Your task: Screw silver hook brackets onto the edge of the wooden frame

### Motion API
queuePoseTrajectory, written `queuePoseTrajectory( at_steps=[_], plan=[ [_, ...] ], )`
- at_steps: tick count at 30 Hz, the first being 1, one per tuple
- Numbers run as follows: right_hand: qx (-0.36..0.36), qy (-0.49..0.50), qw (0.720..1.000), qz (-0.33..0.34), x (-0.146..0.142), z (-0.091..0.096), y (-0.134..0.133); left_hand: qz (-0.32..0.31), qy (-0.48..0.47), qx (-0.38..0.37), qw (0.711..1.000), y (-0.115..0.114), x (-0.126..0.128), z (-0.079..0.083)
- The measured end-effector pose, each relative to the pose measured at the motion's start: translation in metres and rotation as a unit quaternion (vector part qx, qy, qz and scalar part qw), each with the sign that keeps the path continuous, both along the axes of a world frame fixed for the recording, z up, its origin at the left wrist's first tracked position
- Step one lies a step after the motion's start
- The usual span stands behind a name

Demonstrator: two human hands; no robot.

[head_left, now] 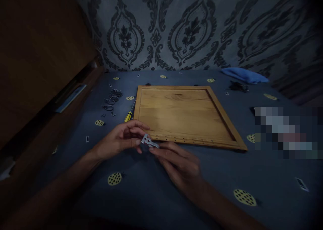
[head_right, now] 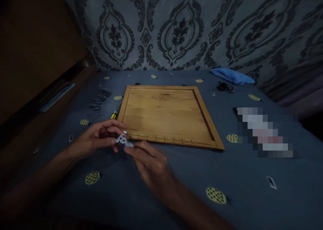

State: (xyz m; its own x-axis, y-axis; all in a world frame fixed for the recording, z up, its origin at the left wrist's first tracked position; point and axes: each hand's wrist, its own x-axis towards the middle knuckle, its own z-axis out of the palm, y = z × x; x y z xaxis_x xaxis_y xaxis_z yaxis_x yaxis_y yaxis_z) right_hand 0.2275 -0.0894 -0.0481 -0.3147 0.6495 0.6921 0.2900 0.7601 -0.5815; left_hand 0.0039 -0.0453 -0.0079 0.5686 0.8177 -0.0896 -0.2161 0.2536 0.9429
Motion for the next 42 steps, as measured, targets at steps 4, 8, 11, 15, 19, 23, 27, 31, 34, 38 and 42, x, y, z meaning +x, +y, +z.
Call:
queuePoseTrajectory(
  at_steps=[4, 8, 11, 15, 19, 23, 27, 31, 34, 38, 42],
  plan=[
    [0.004, -0.003, 1.0, -0.003, 0.0, -0.001, 0.0, 0.001, 0.004, 0.003, 1.0, 0.0, 0.001, 0.0],
    [-0.009, 0.012, 1.0, 0.001, 0.0, 0.001, 0.0, 0.003, 0.011, 0.015, 1.0, 0.0, 0.001, 0.0],
    [-0.083, 0.071, 0.993, 0.035, -0.003, 0.005, -0.001, -0.003, 0.034, 0.039, 0.999, 0.0, -0.001, 0.001],
    [-0.302, 0.159, 0.935, 0.097, -0.01, 0.004, -0.005, -0.001, 0.086, 0.058, 0.995, 0.003, -0.006, 0.005],
    [-0.401, 0.17, 0.892, 0.117, -0.016, -0.001, -0.01, 0.019, 0.15, 0.082, 0.985, 0.006, -0.012, 0.011],
    [-0.349, 0.095, 0.928, 0.087, -0.015, -0.004, -0.011, 0.014, 0.223, 0.103, 0.969, 0.008, -0.013, 0.016],
    [-0.355, 0.054, 0.931, 0.068, -0.015, -0.004, -0.009, -0.003, 0.245, 0.106, 0.964, 0.005, -0.008, 0.015],
    [-0.359, 0.056, 0.93, 0.06, -0.016, -0.004, -0.007, -0.013, 0.246, 0.127, 0.961, 0.0, 0.0, 0.014],
    [-0.388, 0.081, 0.916, 0.07, -0.017, -0.001, -0.007, 0.008, 0.271, 0.174, 0.947, -0.002, 0.002, 0.014],
    [-0.455, 0.126, 0.878, 0.086, -0.017, 0.003, -0.006, 0.062, 0.286, 0.212, 0.932, -0.001, -0.001, 0.012],
    [-0.474, 0.147, 0.864, 0.087, -0.017, 0.006, -0.003, 0.075, 0.324, 0.236, 0.913, -0.001, -0.004, 0.011]
  ],
)
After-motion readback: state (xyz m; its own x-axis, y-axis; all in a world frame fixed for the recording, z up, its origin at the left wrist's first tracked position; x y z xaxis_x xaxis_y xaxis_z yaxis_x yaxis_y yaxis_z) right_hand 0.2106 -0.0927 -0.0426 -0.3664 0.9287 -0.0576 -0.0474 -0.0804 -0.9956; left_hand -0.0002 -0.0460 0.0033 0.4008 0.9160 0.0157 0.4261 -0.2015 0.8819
